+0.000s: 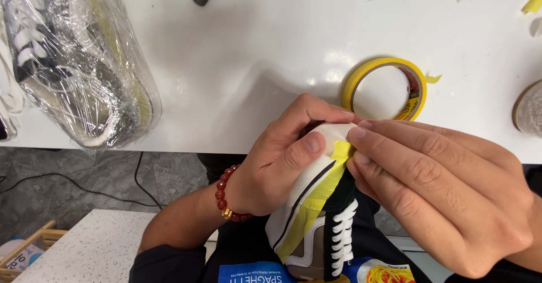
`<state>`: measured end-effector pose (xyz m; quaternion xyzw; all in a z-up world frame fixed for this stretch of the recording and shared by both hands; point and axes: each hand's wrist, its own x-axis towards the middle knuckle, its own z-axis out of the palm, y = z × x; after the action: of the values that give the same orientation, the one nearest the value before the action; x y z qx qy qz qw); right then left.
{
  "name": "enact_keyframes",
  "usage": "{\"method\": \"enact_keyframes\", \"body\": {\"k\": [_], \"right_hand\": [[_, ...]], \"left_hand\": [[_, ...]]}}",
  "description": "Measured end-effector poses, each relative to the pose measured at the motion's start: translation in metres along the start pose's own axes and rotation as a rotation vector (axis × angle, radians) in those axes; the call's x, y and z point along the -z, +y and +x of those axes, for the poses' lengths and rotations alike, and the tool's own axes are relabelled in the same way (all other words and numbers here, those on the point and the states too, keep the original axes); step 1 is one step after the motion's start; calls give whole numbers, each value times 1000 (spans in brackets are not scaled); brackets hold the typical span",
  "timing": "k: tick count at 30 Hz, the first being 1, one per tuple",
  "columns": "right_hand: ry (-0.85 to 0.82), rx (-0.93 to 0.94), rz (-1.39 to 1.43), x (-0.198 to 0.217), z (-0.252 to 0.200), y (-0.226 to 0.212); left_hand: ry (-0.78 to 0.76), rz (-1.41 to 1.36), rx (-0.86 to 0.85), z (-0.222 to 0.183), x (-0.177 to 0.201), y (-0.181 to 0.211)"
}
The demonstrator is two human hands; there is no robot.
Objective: Taping the edges of a sneaker and applying paint/dye for repair or customization.
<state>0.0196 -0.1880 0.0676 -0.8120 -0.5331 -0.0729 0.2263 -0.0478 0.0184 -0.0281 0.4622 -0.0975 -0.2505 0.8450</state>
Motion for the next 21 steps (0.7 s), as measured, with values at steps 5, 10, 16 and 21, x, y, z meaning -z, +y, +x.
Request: {"method": "enact_keyframes", "body": {"k": [5, 10, 16, 21], "right_hand": [[-99, -28, 7, 5, 5, -4], [-223, -46, -7, 11, 4, -6], [-357, 105, -24, 13, -1, 2], [-184, 57, 21, 4, -3, 6]], "left_hand": [[29, 19, 18, 0, -1, 0], [41, 42, 32, 2, -3, 4], [59, 108, 25, 4, -3, 3], [58, 14, 15, 4, -2, -2]]}}
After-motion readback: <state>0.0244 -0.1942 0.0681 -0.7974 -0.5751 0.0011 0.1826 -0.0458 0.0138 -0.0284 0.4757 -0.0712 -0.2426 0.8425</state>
